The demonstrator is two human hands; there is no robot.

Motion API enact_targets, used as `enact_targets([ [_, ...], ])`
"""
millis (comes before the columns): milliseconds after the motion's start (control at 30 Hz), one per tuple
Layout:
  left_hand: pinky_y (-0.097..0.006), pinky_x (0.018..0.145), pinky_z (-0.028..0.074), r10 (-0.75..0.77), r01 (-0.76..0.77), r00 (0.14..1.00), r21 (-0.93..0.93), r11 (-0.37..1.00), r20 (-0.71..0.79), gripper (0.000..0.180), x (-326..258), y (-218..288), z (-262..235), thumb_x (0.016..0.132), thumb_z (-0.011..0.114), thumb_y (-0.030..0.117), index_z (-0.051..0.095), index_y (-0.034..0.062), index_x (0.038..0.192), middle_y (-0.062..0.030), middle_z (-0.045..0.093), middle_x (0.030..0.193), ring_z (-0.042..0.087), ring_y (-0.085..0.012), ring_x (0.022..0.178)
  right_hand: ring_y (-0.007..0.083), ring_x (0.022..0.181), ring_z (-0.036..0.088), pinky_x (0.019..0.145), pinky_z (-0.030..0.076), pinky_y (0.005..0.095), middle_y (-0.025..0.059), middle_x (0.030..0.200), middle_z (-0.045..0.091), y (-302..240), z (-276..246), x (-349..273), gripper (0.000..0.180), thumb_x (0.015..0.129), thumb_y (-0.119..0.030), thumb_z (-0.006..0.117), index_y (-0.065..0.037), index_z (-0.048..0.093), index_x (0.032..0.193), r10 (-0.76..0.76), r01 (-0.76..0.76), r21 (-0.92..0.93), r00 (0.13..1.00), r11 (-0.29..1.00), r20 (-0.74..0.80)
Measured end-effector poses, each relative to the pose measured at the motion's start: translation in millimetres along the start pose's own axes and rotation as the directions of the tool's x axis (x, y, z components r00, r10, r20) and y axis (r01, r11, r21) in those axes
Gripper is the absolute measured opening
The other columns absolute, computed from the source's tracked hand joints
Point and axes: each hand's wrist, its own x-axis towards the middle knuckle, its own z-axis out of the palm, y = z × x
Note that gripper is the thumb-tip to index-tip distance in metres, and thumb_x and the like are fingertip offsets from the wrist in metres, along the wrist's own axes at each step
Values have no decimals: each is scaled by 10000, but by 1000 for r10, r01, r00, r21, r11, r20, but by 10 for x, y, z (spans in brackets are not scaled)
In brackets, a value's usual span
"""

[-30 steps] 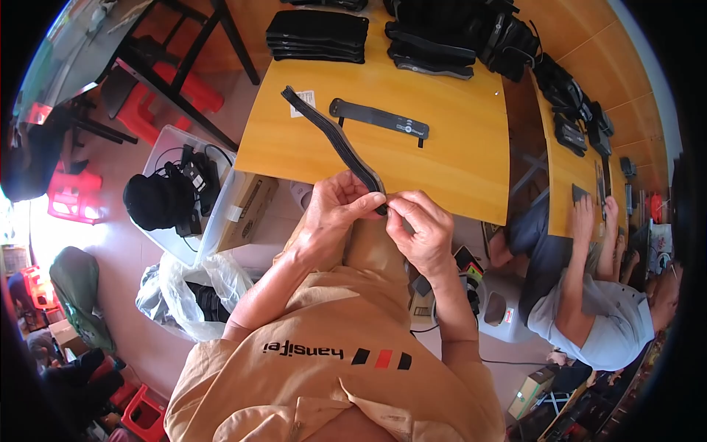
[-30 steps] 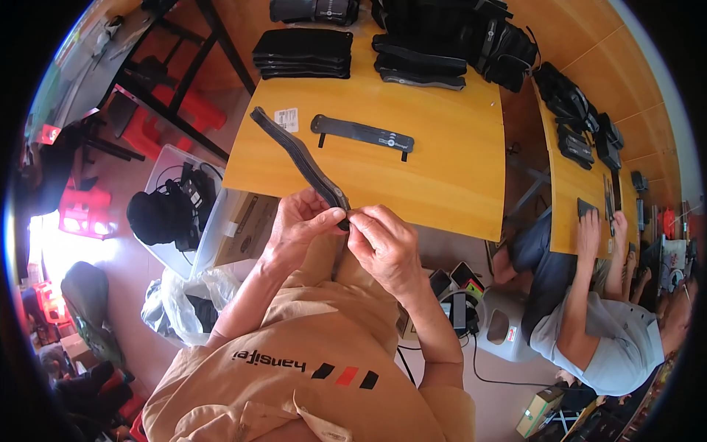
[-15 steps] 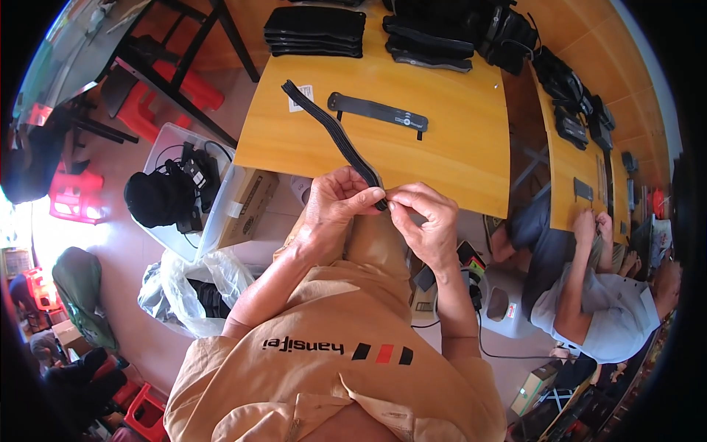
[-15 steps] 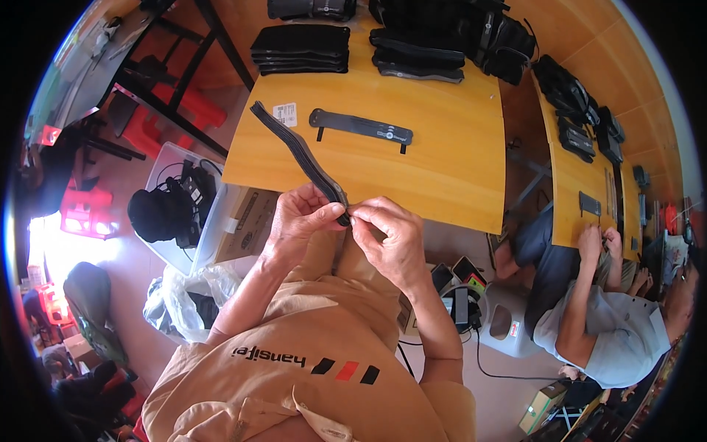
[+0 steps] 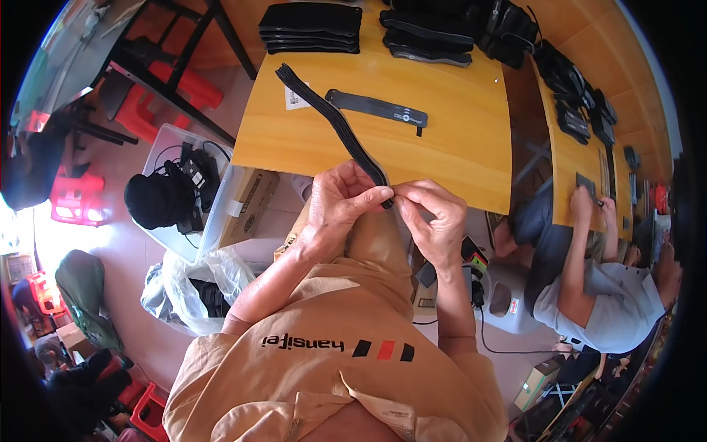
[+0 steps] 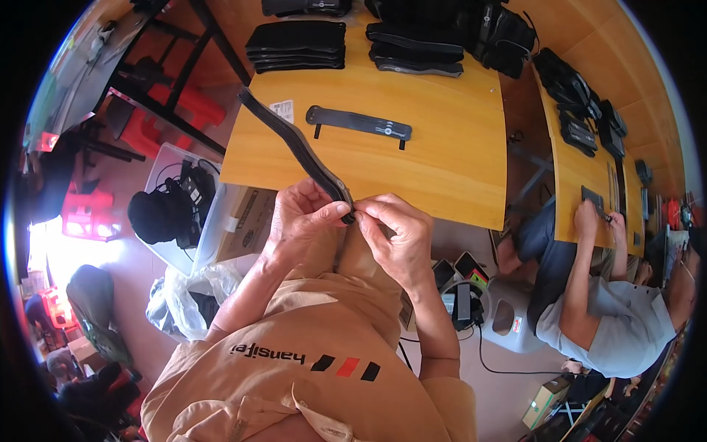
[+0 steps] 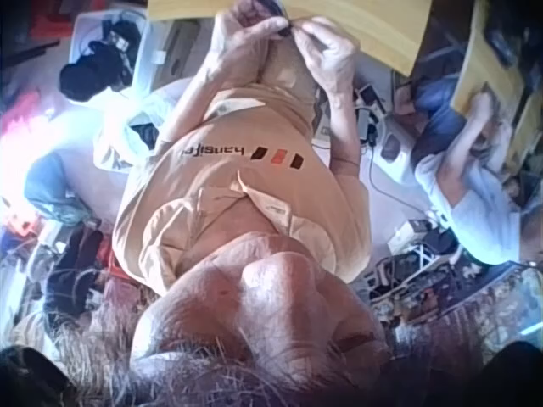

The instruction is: Assembling and inspecting black textile components or straps at a manufacturing workstation.

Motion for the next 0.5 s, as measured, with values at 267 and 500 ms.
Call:
enact_targets([
  [267, -203, 633, 504, 61, -59, 998, 62, 996, -28, 196, -15, -61, -4, 775, 731, 71, 594, 1, 897, -45, 644, 795, 591, -66, 718, 164, 682, 636, 620, 495, 250, 93, 783, 656, 22, 38, -3, 123, 737, 88, 641, 35, 664, 846, -23, 22, 2, 1000, 1000, 17],
  [500, -206, 641, 502, 98, -90, 993, 118, 989, -62, 164, -41, -81, -4, 782, 720, 62, 596, -13, 858, -39, 643, 773, 586, -64, 699, 188, 643, 634, 593, 509, 267, 98, 746, 635, 59, 115, -25, 137, 707, 89, 633, 33, 634, 832, -93, 91, -97, 995, 991, -19],
])
